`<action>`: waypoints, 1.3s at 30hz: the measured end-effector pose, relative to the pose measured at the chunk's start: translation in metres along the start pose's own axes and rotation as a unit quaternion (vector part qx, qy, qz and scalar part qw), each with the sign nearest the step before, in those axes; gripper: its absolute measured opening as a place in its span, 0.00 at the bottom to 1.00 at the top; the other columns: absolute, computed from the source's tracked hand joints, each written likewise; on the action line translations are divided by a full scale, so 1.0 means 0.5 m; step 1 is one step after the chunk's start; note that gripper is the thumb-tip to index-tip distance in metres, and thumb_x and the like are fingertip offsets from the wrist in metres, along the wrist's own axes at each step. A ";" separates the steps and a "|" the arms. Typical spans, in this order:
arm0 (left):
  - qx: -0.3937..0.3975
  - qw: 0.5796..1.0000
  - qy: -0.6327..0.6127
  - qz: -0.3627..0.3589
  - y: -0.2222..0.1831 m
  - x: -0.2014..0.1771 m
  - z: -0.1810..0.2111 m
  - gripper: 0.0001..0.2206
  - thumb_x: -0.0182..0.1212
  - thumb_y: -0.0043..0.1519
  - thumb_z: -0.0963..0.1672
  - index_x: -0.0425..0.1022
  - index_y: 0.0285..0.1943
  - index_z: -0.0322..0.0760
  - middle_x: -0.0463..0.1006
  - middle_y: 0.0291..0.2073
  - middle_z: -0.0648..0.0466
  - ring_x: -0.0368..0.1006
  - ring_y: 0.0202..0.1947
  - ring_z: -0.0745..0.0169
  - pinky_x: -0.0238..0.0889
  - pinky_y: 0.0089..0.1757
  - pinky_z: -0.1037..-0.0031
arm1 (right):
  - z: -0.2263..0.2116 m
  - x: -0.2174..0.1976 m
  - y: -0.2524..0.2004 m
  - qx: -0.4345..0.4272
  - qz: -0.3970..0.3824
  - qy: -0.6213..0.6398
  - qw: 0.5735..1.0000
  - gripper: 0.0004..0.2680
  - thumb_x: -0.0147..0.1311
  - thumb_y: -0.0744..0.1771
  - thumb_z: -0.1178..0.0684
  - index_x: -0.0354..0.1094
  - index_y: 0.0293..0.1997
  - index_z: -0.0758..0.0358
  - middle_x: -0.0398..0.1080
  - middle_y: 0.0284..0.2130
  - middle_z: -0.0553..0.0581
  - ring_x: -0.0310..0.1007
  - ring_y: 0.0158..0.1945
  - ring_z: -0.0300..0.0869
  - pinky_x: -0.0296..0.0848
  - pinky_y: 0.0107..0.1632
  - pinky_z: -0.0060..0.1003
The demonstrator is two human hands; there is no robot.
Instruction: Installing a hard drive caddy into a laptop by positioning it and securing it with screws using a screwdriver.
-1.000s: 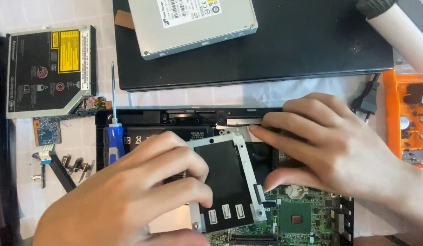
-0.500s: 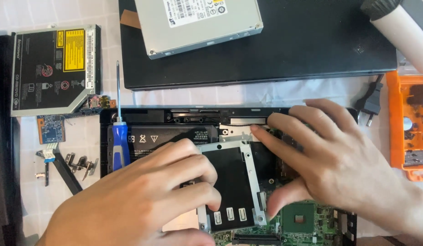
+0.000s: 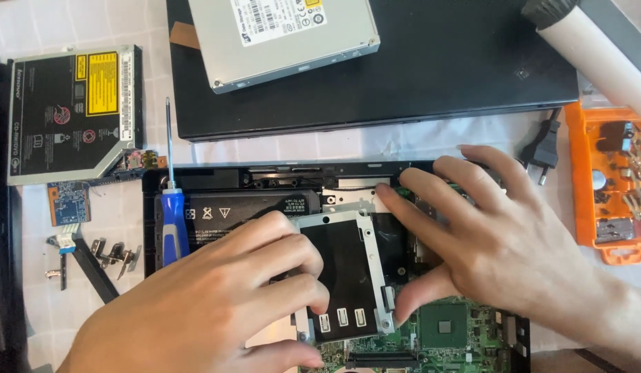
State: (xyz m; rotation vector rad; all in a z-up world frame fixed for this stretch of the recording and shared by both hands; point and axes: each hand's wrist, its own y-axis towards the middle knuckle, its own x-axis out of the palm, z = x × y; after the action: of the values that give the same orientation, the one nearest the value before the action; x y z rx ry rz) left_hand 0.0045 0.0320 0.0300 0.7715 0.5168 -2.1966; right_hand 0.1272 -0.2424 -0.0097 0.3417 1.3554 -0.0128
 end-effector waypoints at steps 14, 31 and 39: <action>0.007 1.000 0.002 0.006 0.004 -0.001 0.000 0.14 0.54 0.71 0.53 0.75 0.45 0.42 0.72 0.44 0.54 0.64 0.48 0.57 0.61 0.46 0.66 | 0.019 -0.018 -0.029 -0.054 0.065 0.120 0.989 0.33 0.52 0.62 0.16 0.76 0.47 0.63 0.76 0.44 0.53 0.76 0.42 0.49 0.77 0.49 0.50; 0.027 0.999 0.027 0.006 0.003 0.010 -0.015 0.12 0.55 0.72 0.51 0.75 0.45 0.41 0.71 0.43 0.51 0.64 0.47 0.54 0.58 0.44 0.63 | 0.009 -0.008 -0.026 -0.065 0.028 0.094 0.993 0.30 0.55 0.64 0.16 0.75 0.47 0.59 0.75 0.49 0.53 0.75 0.47 0.48 0.78 0.51 0.51; 0.026 0.999 0.044 0.009 0.011 0.008 -0.008 0.13 0.56 0.72 0.52 0.74 0.43 0.42 0.70 0.43 0.51 0.64 0.46 0.54 0.58 0.44 0.62 | 0.013 -0.003 -0.029 -0.060 -0.021 0.017 0.998 0.35 0.45 0.61 0.06 0.72 0.50 0.50 0.73 0.53 0.47 0.73 0.52 0.49 0.74 0.56 0.53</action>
State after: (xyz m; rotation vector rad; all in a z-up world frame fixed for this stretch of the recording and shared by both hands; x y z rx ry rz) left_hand 0.0078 0.0288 0.0237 0.9005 0.4967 -2.1741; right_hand 0.1302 -0.2580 -0.0103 0.2132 1.3913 0.0388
